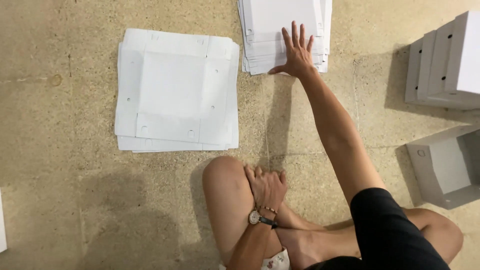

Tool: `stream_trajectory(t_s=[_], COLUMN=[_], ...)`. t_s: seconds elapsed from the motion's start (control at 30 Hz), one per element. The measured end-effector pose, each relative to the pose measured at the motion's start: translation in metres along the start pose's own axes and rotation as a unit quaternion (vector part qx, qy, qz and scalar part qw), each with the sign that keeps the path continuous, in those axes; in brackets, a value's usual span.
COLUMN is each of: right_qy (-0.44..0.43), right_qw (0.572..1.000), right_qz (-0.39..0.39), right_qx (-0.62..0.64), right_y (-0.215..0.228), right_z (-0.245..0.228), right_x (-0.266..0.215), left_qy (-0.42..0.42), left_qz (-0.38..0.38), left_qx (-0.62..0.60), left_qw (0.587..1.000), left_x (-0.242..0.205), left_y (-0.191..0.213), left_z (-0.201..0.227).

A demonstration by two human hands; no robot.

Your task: The person folds flat white cardboard pieces into box shapes by hand. They fold the sides up, tuck in the flaps, and secure the corners to form a rectangular box. The person then places the finished box aside and picks up another flat piece to repeat the process.

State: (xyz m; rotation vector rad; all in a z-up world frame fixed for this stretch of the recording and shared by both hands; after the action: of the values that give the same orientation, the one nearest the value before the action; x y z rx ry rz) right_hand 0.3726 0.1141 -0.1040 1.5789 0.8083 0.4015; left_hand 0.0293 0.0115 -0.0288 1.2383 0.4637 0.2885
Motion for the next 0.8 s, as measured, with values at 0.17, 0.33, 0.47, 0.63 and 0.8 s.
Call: stream_trajectory(t_s=[0.17,0.33,0.47,0.63,0.8], right_qy=[-0.008,0.044,0.137,0.135,0.120], right_qw=[0.998,0.979,0.930,0.936,0.952], right_qz=[0.011,0.063,0.164,0.076,0.048], right_qx=[-0.068,-0.190,-0.298,-0.316,-0.278], right_y=[-0.004,-0.032,-0.059,-0.072,-0.074], right_z=[-0.010,-0.026,-0.029,-0.018,-0.012], right_x=[-0.001,-0.022,-0.047,-0.139,-0.267], left_qy=[0.003,-0.004,0.025,0.029,0.021], left_qz=[-0.040,0.010,0.009,0.005,0.021], left_qx=[0.001,0.005,-0.013,-0.036,-0.022], left_qw=[0.999,1.000,1.000,0.999,0.999], left_x=[0.008,0.003,0.000,-0.006,-0.009], left_y=[-0.003,-0.001,0.010,0.013,0.003], left_z=[0.003,0.003,0.000,0.000,0.000])
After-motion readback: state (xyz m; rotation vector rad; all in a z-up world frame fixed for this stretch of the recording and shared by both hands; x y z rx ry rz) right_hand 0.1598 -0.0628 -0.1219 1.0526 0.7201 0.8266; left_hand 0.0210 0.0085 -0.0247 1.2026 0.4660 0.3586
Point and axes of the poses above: each hand's wrist, its own x-axis towards the middle knuckle, its own y-axis out of the back of the hand, z = x × y, the point moved 3 cm from there along x, towards the middle knuckle, and after that the axes turned 7 degrees about -y, right-handed, at the moved point
